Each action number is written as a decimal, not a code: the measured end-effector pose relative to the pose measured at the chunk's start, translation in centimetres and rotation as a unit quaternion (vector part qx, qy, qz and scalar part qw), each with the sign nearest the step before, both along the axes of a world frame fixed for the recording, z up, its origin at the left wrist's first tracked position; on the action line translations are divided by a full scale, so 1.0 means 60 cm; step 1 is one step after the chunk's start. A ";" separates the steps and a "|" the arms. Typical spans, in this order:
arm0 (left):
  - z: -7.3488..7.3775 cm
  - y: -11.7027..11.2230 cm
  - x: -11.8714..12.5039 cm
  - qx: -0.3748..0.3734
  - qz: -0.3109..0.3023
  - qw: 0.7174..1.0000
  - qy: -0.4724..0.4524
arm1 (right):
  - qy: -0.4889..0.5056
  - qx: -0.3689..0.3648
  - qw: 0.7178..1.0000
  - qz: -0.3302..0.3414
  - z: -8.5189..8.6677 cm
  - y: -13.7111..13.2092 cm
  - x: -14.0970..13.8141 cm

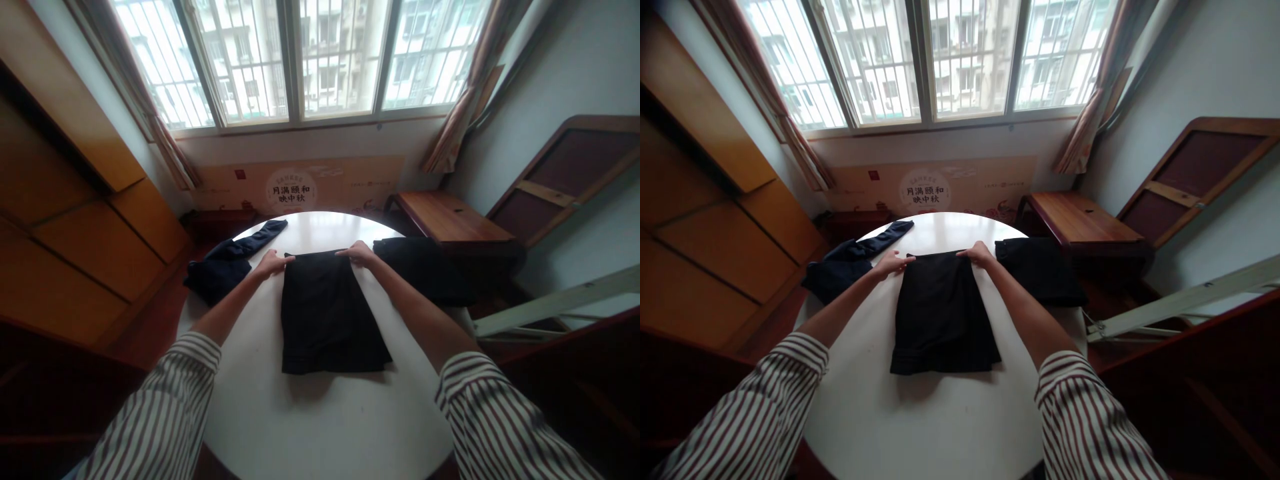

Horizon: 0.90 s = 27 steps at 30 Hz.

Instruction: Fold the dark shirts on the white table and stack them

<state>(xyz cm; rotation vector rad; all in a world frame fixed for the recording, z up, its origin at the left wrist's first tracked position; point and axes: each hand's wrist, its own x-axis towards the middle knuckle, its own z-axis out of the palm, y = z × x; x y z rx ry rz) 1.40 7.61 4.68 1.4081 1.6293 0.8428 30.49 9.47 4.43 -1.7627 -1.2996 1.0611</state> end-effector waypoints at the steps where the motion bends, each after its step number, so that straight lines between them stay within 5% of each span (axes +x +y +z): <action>1: -0.003 0.010 0.001 -0.011 -0.014 1.000 -0.018 | 0.013 0.001 1.000 0.009 0.004 0.001 -0.005; 5: -0.001 0.021 0.007 0.011 -0.052 0.996 -0.071 | 0.083 0.034 0.995 0.043 0.024 -0.012 -0.018; 9: 0.012 -0.009 -0.003 0.173 -0.063 0.970 -0.157 | 0.153 0.090 0.981 0.073 0.045 -0.063 -0.003; 14: 0.033 -0.134 -0.041 0.384 -0.112 0.910 -0.108 | 0.138 0.280 0.924 0.221 0.069 -0.192 0.046; 18: 0.037 -0.268 -0.081 0.508 -0.233 0.828 0.044 | 0.025 0.330 0.876 0.352 0.066 -0.313 0.086; 24: 0.023 -0.405 -0.104 0.533 -0.462 0.679 0.204 | -0.098 0.360 0.797 0.476 0.016 -0.428 0.112; 27: 0.014 -0.421 -0.093 0.497 -0.480 0.694 0.203 | -0.133 0.345 0.780 0.504 0.011 -0.441 0.107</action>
